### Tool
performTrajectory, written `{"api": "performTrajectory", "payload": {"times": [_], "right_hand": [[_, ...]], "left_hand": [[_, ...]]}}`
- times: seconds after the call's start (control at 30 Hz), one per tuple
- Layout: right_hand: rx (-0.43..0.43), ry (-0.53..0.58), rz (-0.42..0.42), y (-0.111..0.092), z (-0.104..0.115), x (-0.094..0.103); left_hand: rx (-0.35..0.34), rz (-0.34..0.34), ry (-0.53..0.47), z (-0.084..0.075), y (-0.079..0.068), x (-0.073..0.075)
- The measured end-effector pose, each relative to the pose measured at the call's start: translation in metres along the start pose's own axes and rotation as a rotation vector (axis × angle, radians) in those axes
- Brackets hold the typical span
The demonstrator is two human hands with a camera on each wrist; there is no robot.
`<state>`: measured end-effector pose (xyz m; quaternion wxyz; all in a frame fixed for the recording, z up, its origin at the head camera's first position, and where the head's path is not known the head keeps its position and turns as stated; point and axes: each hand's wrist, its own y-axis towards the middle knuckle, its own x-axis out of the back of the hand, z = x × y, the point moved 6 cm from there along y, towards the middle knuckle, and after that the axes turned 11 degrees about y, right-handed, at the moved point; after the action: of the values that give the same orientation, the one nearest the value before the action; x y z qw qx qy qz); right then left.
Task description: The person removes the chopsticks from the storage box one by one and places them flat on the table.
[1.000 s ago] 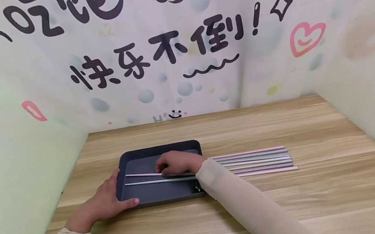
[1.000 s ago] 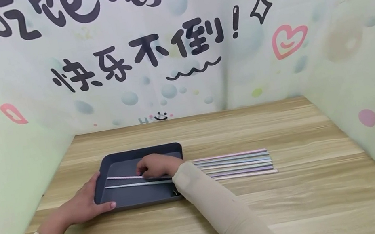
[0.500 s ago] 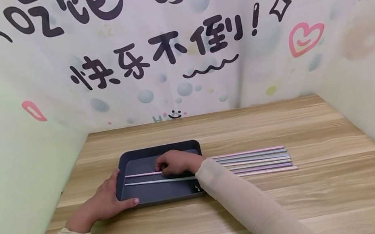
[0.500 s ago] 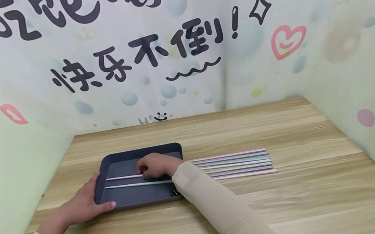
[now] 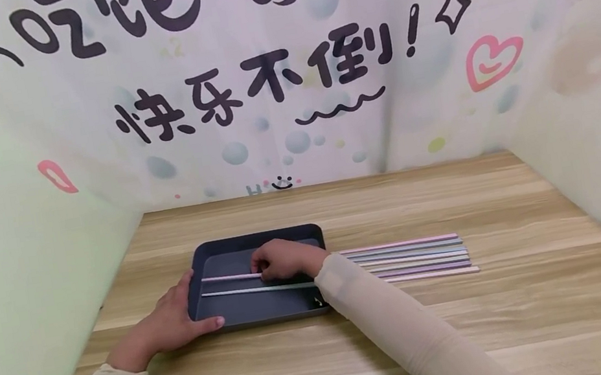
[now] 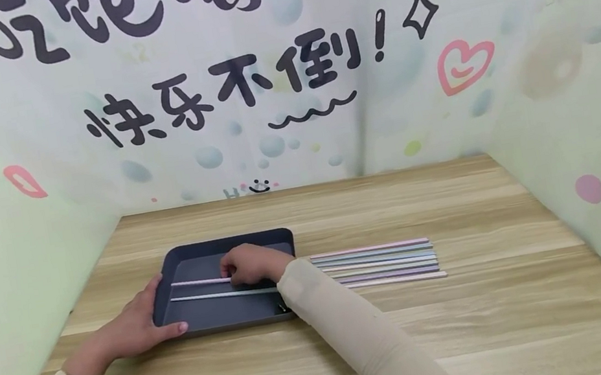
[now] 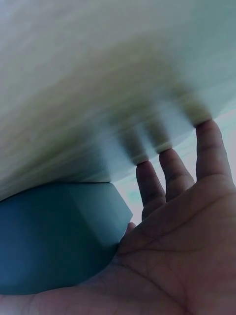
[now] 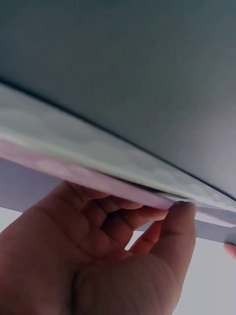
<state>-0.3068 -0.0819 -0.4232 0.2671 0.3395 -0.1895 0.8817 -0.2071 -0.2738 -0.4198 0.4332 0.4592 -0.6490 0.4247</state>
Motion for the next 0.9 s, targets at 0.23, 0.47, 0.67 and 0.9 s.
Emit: {"api": "performTrajectory", "payload": {"times": [0.23,0.47,0.67,0.9], "right_hand": [[-0.008,0.052,0.03,0.001,0.002,0.005],[-0.001,0.038,0.102,0.002,0.007,0.008],[-0.065,0.094,0.113,0.0,0.01,0.016],[-0.099,0.211,0.088,-0.006,0.022,0.034]], "left_hand": [[-0.012,-0.013,-0.005,-0.002,0.0,-0.001],[-0.014,-0.016,-0.009,-0.002,-0.001,-0.001],[-0.005,-0.007,0.002,0.0,0.0,0.0],[-0.01,-0.016,-0.006,0.0,0.0,0.0]]}}
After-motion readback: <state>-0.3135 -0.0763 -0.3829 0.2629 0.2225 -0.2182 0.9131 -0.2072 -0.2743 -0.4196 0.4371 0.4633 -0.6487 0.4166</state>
